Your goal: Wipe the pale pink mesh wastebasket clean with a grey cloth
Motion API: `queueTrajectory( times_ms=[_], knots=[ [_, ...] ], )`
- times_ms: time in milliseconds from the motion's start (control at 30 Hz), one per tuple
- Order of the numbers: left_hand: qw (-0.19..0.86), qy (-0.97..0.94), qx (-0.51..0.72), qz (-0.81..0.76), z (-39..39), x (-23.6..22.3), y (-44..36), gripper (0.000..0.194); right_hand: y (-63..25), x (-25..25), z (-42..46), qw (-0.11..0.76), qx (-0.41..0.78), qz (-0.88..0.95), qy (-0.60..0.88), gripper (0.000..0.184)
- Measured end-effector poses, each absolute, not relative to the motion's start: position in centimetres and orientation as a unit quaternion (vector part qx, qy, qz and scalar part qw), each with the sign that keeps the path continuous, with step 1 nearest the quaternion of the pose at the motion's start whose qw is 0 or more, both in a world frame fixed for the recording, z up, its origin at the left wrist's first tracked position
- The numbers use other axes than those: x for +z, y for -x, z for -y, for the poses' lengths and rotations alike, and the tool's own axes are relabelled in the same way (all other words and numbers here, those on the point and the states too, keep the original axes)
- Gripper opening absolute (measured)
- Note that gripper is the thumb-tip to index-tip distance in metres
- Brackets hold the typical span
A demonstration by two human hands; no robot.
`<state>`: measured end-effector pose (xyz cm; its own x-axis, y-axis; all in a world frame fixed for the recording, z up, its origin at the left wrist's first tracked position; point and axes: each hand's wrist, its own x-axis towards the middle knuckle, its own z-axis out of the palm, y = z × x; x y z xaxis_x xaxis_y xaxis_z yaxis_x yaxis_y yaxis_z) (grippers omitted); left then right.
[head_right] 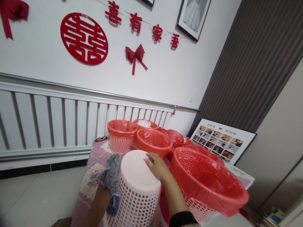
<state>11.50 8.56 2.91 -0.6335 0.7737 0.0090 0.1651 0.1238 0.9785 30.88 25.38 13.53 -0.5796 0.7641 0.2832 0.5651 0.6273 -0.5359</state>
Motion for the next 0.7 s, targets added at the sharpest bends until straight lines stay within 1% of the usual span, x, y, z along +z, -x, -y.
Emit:
queueTrajectory(
  times_ms=[67, 167, 267, 333, 367, 467, 500, 600, 700],
  knots=[
    [0.252, -0.366, 0.597, -0.668, -9.1, 5.3, -12.1, 0.05, -30.9, 13.5, -25.4, 0.253, 0.2, 0.866, 0.382, 0.045],
    [0.227, -0.434, 0.616, -0.617, -10.2, 8.9, -12.7, 0.045, -30.9, 13.5, -25.2, 0.256, 0.204, 0.863, 0.384, 0.045],
    [0.211, -0.504, 0.607, -0.577, -12.0, 11.8, -12.4, 0.045, -30.8, 13.8, -25.1, 0.257, 0.199, 0.874, 0.361, 0.04],
    [0.222, -0.543, 0.588, -0.557, -13.8, 13.0, -11.7, 0.048, -30.8, 13.8, -25.1, 0.257, 0.192, 0.881, 0.348, 0.038],
    [0.234, -0.558, 0.578, -0.548, -14.9, 13.5, -11.2, 0.045, -30.8, 13.8, -25.2, 0.257, 0.189, 0.881, 0.349, 0.037],
    [0.28, -0.582, 0.556, -0.523, -18.3, 14.1, -9.5, 0.029, -30.8, 13.6, -25.3, 0.257, 0.187, 0.874, 0.367, 0.04],
    [0.298, -0.581, 0.552, -0.518, -19.3, 14.0, -9.0, 0.028, -30.8, 13.5, -25.3, 0.256, 0.189, 0.872, 0.371, 0.041],
    [0.364, -0.553, 0.551, -0.508, -21.5, 13.2, -8.0, 0.033, -30.9, 13.4, -25.3, 0.256, 0.196, 0.868, 0.377, 0.043],
    [0.433, -0.499, 0.553, -0.508, -21.9, 11.2, -7.7, 0.038, -30.9, 13.5, -25.3, 0.258, 0.202, 0.864, 0.382, 0.042]
  ],
)
